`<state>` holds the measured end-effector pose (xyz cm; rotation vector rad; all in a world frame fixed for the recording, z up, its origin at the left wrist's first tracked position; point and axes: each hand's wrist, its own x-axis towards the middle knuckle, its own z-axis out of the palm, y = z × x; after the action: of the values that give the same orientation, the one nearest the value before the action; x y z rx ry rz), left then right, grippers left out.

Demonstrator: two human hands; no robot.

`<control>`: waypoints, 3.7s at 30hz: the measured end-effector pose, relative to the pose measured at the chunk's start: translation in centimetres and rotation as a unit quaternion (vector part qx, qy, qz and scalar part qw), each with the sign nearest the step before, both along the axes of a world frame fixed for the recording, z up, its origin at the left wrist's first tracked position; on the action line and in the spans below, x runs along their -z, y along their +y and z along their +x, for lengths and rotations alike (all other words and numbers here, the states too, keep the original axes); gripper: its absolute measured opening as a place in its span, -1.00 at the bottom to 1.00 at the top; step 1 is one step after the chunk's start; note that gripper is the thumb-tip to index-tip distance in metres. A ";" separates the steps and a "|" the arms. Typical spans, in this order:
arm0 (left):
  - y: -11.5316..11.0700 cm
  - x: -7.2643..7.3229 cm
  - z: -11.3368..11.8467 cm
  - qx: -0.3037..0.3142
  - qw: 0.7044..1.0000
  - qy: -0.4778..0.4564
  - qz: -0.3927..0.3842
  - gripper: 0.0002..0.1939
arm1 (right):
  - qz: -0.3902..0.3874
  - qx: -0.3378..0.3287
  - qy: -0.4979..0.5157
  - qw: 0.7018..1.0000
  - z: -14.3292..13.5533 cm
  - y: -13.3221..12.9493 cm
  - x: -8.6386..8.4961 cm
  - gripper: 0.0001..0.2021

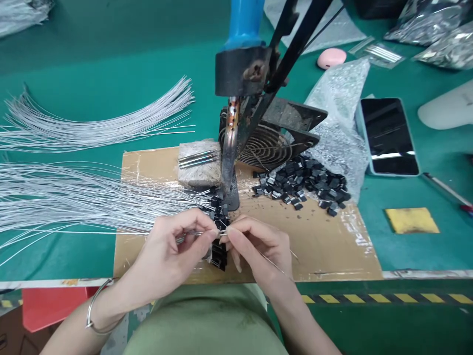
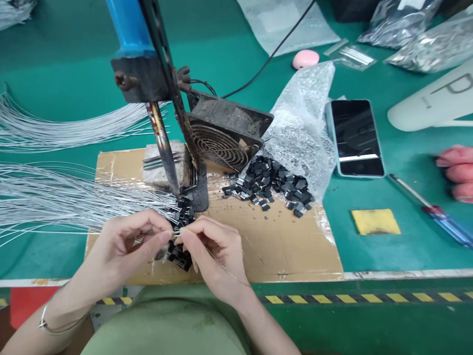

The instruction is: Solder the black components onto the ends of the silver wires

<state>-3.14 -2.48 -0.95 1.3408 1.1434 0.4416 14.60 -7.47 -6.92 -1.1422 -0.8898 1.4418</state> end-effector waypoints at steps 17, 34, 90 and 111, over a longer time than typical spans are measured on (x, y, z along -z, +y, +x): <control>-0.3 0.2 0.1 -0.069 0.997 -0.001 0.028 -0.80 | -0.054 0.056 0.093 0.993 -1.4 -0.2 -0.7 -0.83; -0.7 0.4 0.3 -0.084 0.996 0.019 0.033 -0.78 | -0.016 0.093 0.055 0.994 -1.3 -0.3 -0.4 -0.92; -1.6 1.6 0.9 -0.146 0.987 -0.046 0.056 -0.80 | -0.108 0.059 0.250 0.961 -1.6 0.3 -0.8 -0.78; -2.0 1.8 1.0 -0.155 0.977 0.010 0.143 -0.86 | -0.108 0.075 0.178 0.975 -1.9 -0.2 -0.1 -0.92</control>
<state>-2.15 -4.51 -2.79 1.4174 1.3487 0.8477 12.71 -7.68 -6.80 -1.0384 -0.3954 1.5808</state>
